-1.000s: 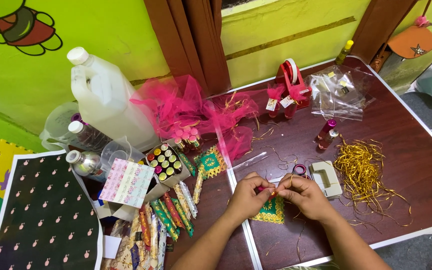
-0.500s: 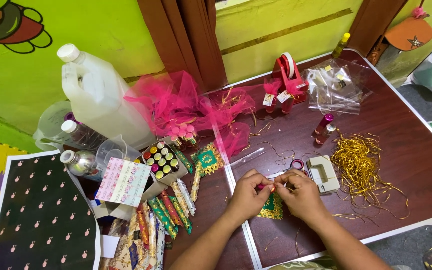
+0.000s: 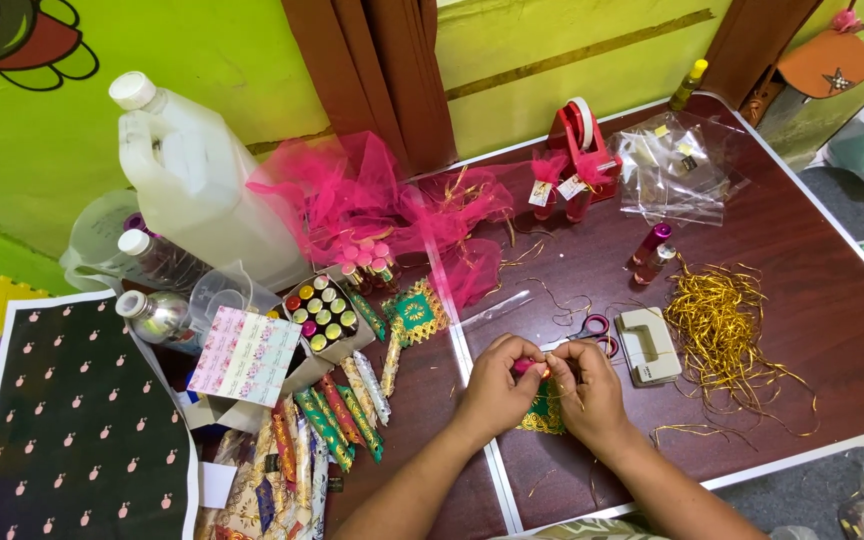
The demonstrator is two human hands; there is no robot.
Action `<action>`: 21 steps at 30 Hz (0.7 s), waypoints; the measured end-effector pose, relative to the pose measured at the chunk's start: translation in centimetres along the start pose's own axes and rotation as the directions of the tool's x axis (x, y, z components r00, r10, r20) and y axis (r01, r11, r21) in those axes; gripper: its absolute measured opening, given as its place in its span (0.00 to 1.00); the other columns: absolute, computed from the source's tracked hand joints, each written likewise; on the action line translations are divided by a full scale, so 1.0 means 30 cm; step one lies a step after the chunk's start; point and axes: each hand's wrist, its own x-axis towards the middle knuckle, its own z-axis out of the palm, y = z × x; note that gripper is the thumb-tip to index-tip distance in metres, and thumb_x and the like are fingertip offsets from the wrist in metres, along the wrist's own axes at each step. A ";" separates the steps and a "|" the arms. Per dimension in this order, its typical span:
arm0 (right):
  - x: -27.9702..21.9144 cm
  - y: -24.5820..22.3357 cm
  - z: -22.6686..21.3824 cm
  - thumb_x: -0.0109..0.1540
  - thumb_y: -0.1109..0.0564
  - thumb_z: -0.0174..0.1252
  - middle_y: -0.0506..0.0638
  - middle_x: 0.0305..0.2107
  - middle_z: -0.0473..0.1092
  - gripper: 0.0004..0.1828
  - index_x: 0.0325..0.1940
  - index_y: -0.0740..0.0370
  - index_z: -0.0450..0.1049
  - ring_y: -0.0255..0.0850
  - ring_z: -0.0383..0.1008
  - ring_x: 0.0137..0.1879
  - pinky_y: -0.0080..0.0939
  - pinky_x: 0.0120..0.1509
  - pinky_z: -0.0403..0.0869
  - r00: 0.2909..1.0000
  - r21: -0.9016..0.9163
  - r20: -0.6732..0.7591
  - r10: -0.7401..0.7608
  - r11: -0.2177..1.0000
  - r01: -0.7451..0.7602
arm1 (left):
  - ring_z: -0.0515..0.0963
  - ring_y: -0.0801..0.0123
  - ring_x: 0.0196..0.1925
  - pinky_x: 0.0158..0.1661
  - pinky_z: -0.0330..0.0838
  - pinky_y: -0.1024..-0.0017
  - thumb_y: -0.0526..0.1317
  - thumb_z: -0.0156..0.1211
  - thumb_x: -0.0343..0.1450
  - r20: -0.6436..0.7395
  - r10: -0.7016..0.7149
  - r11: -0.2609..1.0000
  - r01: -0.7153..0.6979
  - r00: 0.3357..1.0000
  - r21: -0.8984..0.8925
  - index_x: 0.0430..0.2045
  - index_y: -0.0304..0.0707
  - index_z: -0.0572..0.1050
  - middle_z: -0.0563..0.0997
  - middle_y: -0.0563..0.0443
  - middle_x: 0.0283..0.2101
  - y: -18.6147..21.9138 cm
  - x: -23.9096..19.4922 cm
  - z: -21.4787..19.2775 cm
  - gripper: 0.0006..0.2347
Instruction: The person ties a gold string around a small pink tulle-wrapped item, then cuts a printed paper label with scissors and staples it onto a green and gold decorative card. The finished item is placed on the table among other similar items.
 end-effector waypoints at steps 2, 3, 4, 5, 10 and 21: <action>-0.003 -0.002 0.006 0.68 0.53 0.54 0.51 0.36 0.71 0.09 0.44 0.60 0.71 0.43 0.72 0.42 0.43 0.47 0.70 1.000 0.020 -0.010 0.007 1.000 -0.007 | 0.74 0.70 0.34 0.34 0.70 0.73 0.36 0.60 0.70 -0.009 -0.021 1.000 0.021 1.000 -0.020 0.32 0.43 0.75 0.76 0.53 0.38 0.008 -0.006 0.003 0.01; -0.003 -0.003 0.010 0.68 0.53 0.53 0.50 0.36 0.71 0.08 0.45 0.60 0.71 0.43 0.72 0.42 0.42 0.48 0.70 1.000 0.039 -0.020 0.014 0.999 -0.013 | 0.74 0.71 0.35 0.33 0.69 0.74 0.35 0.60 0.70 -0.018 -0.041 0.998 0.040 0.999 -0.039 0.33 0.43 0.75 0.76 0.54 0.39 0.012 -0.008 0.005 0.02; -0.003 -0.008 0.009 0.68 0.53 0.53 0.50 0.36 0.71 0.08 0.45 0.60 0.71 0.43 0.72 0.42 0.42 0.48 0.70 1.000 0.040 -0.019 0.014 0.999 -0.013 | 0.74 0.71 0.35 0.33 0.69 0.74 0.35 0.60 0.70 -0.018 -0.041 0.998 0.041 0.999 -0.040 0.33 0.43 0.75 0.76 0.54 0.39 0.010 -0.008 0.007 0.02; -0.002 -0.013 0.009 0.68 0.54 0.53 0.50 0.36 0.71 0.07 0.44 0.60 0.71 0.42 0.72 0.42 0.42 0.48 0.70 1.000 0.062 -0.026 0.011 0.998 -0.009 | 0.73 0.72 0.34 0.30 0.67 0.74 0.35 0.60 0.70 -0.017 -0.040 0.998 0.039 0.999 -0.047 0.33 0.43 0.74 0.76 0.54 0.38 0.007 -0.009 0.010 0.02; 0.003 -0.021 0.007 0.68 0.56 0.54 0.51 0.36 0.71 0.06 0.43 0.61 0.71 0.42 0.73 0.43 0.41 0.50 0.71 0.996 0.095 -0.075 -0.050 0.994 0.057 | 0.74 0.72 0.34 0.28 0.67 0.75 0.35 0.60 0.70 -0.006 -0.031 0.998 0.031 1.000 -0.047 0.32 0.45 0.75 0.76 0.53 0.39 0.000 -0.008 0.015 0.02; 0.019 -0.051 -0.002 0.67 0.60 0.56 0.53 0.35 0.71 0.04 0.41 0.63 0.74 0.43 0.72 0.44 0.39 0.51 0.72 0.986 0.130 -0.126 -0.113 0.983 0.129 | 0.61 0.77 0.24 0.24 0.61 0.77 0.34 0.57 0.72 0.092 -0.093 0.993 0.098 0.991 -0.057 0.68 0.46 0.67 0.64 0.57 0.34 0.041 -0.015 0.003 0.25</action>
